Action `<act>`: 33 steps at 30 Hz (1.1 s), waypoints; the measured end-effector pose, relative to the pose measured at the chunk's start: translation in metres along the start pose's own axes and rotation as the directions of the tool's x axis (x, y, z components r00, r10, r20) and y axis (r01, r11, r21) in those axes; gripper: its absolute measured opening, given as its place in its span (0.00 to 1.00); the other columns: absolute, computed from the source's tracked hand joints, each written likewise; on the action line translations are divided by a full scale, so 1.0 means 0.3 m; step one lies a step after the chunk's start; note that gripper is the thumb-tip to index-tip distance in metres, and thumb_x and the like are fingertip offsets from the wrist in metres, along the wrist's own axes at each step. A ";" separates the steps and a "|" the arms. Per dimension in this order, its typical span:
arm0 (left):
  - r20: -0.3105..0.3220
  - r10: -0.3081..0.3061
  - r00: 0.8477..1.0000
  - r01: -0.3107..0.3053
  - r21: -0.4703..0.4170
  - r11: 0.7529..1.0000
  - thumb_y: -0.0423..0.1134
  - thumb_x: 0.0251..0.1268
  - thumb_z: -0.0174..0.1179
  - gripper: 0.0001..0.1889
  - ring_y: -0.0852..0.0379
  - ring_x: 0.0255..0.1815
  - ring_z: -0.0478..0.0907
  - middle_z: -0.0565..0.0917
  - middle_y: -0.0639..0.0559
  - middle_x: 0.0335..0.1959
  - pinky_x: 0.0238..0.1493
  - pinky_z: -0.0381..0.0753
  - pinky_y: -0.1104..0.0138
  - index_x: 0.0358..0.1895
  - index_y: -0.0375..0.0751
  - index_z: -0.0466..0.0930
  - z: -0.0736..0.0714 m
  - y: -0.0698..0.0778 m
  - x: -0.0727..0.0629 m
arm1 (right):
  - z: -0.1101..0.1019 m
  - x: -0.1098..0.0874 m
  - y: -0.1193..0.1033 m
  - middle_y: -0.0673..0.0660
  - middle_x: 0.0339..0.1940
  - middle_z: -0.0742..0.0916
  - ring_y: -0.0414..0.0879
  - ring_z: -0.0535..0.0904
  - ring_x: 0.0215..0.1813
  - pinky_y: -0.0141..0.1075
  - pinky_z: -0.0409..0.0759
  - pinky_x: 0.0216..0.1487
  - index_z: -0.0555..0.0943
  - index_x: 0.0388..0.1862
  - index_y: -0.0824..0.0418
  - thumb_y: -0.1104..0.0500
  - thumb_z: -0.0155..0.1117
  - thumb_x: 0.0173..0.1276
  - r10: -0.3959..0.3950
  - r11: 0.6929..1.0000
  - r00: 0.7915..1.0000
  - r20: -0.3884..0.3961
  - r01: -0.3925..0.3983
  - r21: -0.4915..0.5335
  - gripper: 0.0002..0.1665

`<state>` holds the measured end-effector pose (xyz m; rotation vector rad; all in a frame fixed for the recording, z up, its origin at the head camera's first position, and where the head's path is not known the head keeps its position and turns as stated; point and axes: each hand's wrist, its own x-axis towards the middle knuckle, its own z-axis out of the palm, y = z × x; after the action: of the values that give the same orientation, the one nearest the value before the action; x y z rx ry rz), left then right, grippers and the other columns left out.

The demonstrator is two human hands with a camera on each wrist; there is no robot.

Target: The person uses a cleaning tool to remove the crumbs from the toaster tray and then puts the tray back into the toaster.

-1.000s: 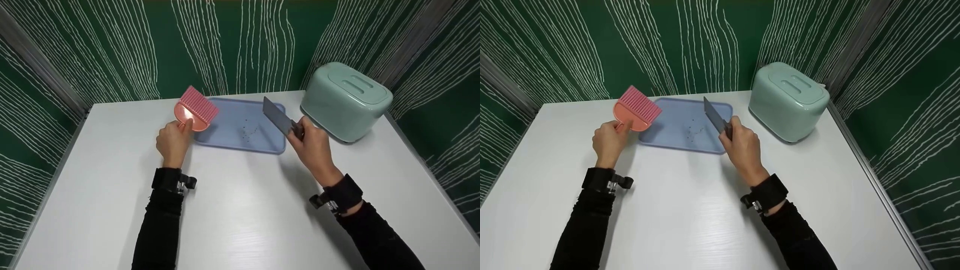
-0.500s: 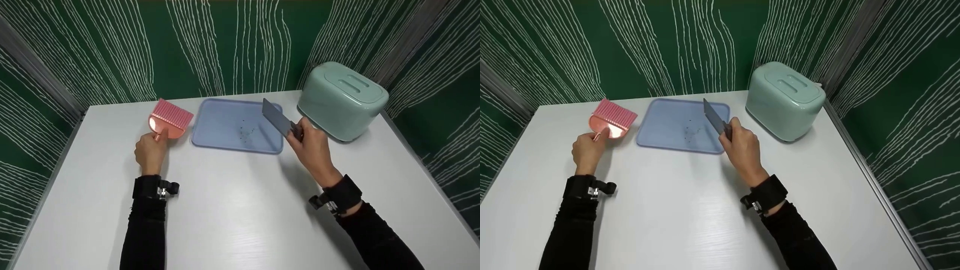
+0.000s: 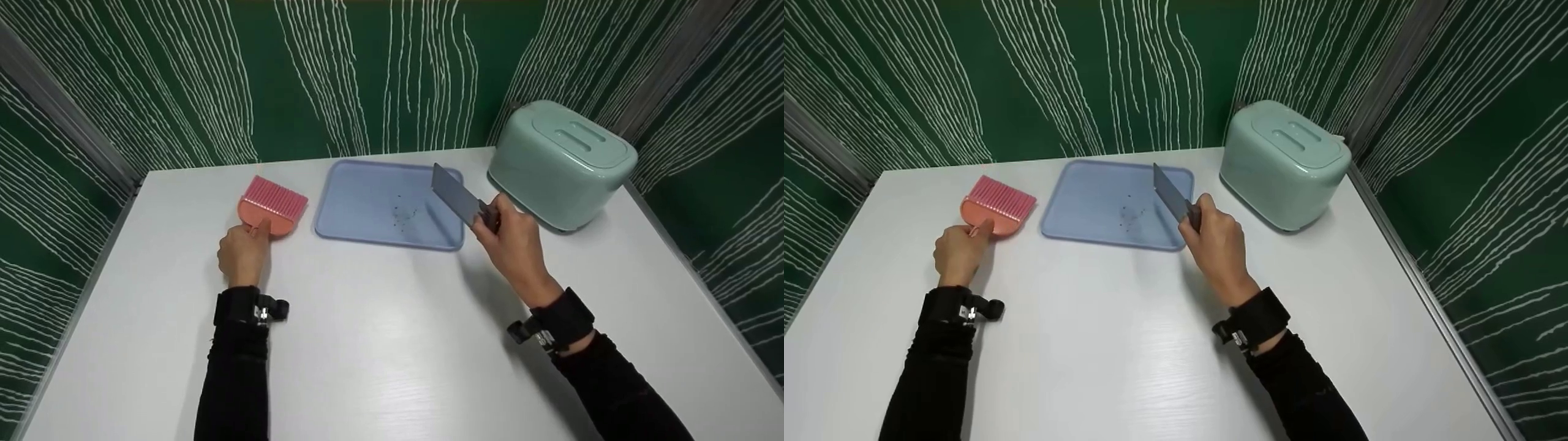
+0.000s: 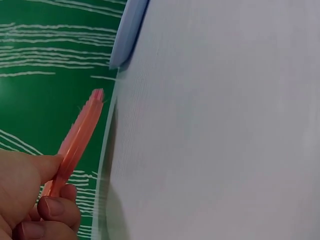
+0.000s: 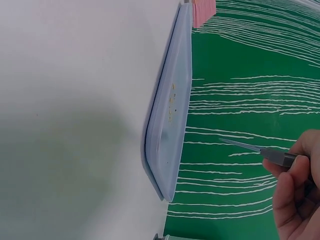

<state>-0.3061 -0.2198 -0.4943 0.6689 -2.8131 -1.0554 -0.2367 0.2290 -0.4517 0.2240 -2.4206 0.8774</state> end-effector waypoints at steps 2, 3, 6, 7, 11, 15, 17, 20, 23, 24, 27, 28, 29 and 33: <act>-0.008 0.018 1.000 -0.018 0.017 1.000 0.61 0.82 0.54 0.27 0.30 0.54 0.87 0.89 0.32 0.49 0.42 0.80 0.46 0.32 0.40 0.77 0.000 -0.002 -0.001 | -0.003 -0.003 0.001 0.53 0.18 0.76 0.44 0.69 0.22 0.33 0.63 0.26 0.72 0.33 0.63 0.64 0.67 0.74 0.010 1.000 1.000 0.006 -0.010 0.008 0.12; -0.010 0.029 1.000 -0.028 0.026 0.999 0.60 0.82 0.54 0.27 0.31 0.52 0.87 0.89 0.32 0.48 0.41 0.79 0.47 0.30 0.41 0.76 0.000 -0.004 0.000 | -0.004 -0.004 0.001 0.53 0.19 0.77 0.44 0.70 0.22 0.32 0.63 0.26 0.72 0.33 0.63 0.64 0.67 0.74 0.014 1.000 1.000 0.009 -0.014 0.011 0.12; -0.019 0.052 0.998 -0.051 0.053 0.997 0.59 0.82 0.54 0.26 0.31 0.49 0.88 0.89 0.33 0.45 0.36 0.78 0.49 0.29 0.42 0.75 -0.001 -0.004 0.002 | -0.008 -0.005 0.002 0.54 0.19 0.79 0.43 0.71 0.22 0.31 0.64 0.25 0.73 0.33 0.63 0.64 0.67 0.74 0.019 1.000 1.000 0.013 -0.019 0.021 0.12; -0.020 0.056 0.998 -0.054 0.061 0.997 0.59 0.82 0.54 0.26 0.32 0.48 0.88 0.89 0.33 0.44 0.36 0.78 0.49 0.29 0.41 0.76 -0.003 -0.003 0.002 | -0.009 -0.005 0.002 0.54 0.19 0.80 0.43 0.72 0.22 0.30 0.64 0.25 0.73 0.33 0.63 0.64 0.67 0.74 0.020 1.000 1.000 0.013 -0.020 0.023 0.12; -0.003 0.045 0.999 -0.044 0.100 0.994 0.58 0.83 0.53 0.27 0.30 0.52 0.88 0.89 0.30 0.49 0.43 0.82 0.44 0.42 0.33 0.82 -0.010 0.005 0.002 | -0.012 -0.002 0.005 0.55 0.19 0.81 0.43 0.73 0.22 0.30 0.65 0.26 0.73 0.33 0.63 0.63 0.67 0.73 0.030 0.999 0.999 0.010 -0.031 0.029 0.12; 0.043 0.021 0.999 -0.028 0.175 0.984 0.59 0.84 0.50 0.36 0.25 0.61 0.83 0.84 0.24 0.60 0.58 0.82 0.38 0.68 0.23 0.72 -0.018 0.017 -0.001 | -0.016 -0.002 0.010 0.55 0.20 0.81 0.44 0.73 0.23 0.30 0.65 0.27 0.73 0.32 0.62 0.63 0.67 0.73 0.050 0.998 0.999 0.009 -0.051 0.036 0.12; 0.063 0.010 0.998 -0.023 0.215 0.976 0.59 0.84 0.48 0.39 0.24 0.64 0.81 0.82 0.22 0.63 0.61 0.81 0.37 0.72 0.21 0.67 -0.019 0.020 -0.002 | -0.017 -0.003 0.012 0.55 0.20 0.80 0.44 0.73 0.24 0.30 0.65 0.27 0.73 0.32 0.63 0.63 0.67 0.73 0.056 0.998 0.998 0.009 -0.057 0.041 0.12; 0.073 0.005 0.997 -0.023 0.245 0.969 0.59 0.84 0.49 0.36 0.26 0.62 0.82 0.84 0.24 0.60 0.59 0.81 0.40 0.66 0.23 0.74 -0.021 0.021 -0.002 | -0.019 -0.004 0.014 0.55 0.21 0.81 0.44 0.73 0.24 0.30 0.65 0.27 0.74 0.32 0.62 0.63 0.67 0.74 0.061 0.997 0.998 0.013 -0.062 0.048 0.12; 0.073 0.022 0.997 -0.041 0.267 0.963 0.59 0.83 0.50 0.33 0.29 0.57 0.85 0.87 0.27 0.54 0.53 0.82 0.43 0.55 0.26 0.81 -0.023 0.015 0.001 | -0.019 -0.004 0.014 0.56 0.21 0.82 0.44 0.74 0.24 0.29 0.65 0.26 0.74 0.32 0.63 0.63 0.67 0.73 0.067 0.997 0.998 0.013 -0.068 0.048 0.11; 0.071 0.030 0.997 -0.048 0.271 0.961 0.59 0.83 0.51 0.32 0.29 0.56 0.86 0.88 0.28 0.51 0.50 0.82 0.44 0.51 0.27 0.82 -0.025 0.014 0.002 | -0.019 -0.004 0.016 0.56 0.21 0.82 0.44 0.74 0.24 0.29 0.65 0.26 0.74 0.32 0.63 0.62 0.67 0.73 0.070 0.996 0.997 0.014 -0.071 0.049 0.11; 0.070 0.045 0.997 -0.063 0.279 0.958 0.59 0.82 0.52 0.31 0.31 0.53 0.86 0.88 0.29 0.48 0.47 0.82 0.46 0.45 0.29 0.84 -0.027 0.007 0.006 | -0.021 -0.006 0.021 0.55 0.20 0.81 0.44 0.74 0.23 0.29 0.66 0.26 0.75 0.32 0.63 0.62 0.66 0.74 0.080 0.995 0.997 0.020 -0.081 0.051 0.11; 0.072 0.046 0.996 -0.064 0.275 0.959 0.59 0.81 0.53 0.30 0.31 0.53 0.86 0.88 0.29 0.49 0.47 0.82 0.46 0.44 0.30 0.84 -0.027 0.004 0.007 | -0.022 -0.007 0.023 0.55 0.20 0.81 0.44 0.74 0.23 0.29 0.65 0.26 0.74 0.32 0.63 0.62 0.66 0.74 0.083 0.995 0.996 0.021 -0.084 0.053 0.11; 0.074 0.048 0.996 -0.066 0.269 0.961 0.59 0.81 0.53 0.30 0.31 0.53 0.86 0.88 0.29 0.49 0.47 0.82 0.46 0.43 0.30 0.84 -0.027 0.003 0.006 | -0.023 -0.007 0.025 0.55 0.20 0.80 0.44 0.73 0.23 0.29 0.65 0.26 0.74 0.32 0.63 0.62 0.66 0.75 0.087 0.995 0.996 0.023 -0.088 0.052 0.12; 0.090 0.053 0.995 -0.074 0.244 0.967 0.58 0.78 0.55 0.28 0.31 0.55 0.85 0.87 0.29 0.52 0.48 0.80 0.46 0.44 0.31 0.84 -0.022 0.002 0.003 | -0.031 -0.013 0.034 0.55 0.20 0.78 0.44 0.70 0.23 0.30 0.64 0.27 0.74 0.32 0.63 0.62 0.66 0.75 0.098 0.994 0.995 0.020 -0.099 0.054 0.12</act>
<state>-0.3058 -0.2239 -0.4888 0.5603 -3.0473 -0.7457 -0.2327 0.2426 -0.4537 0.1345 -2.4432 0.9902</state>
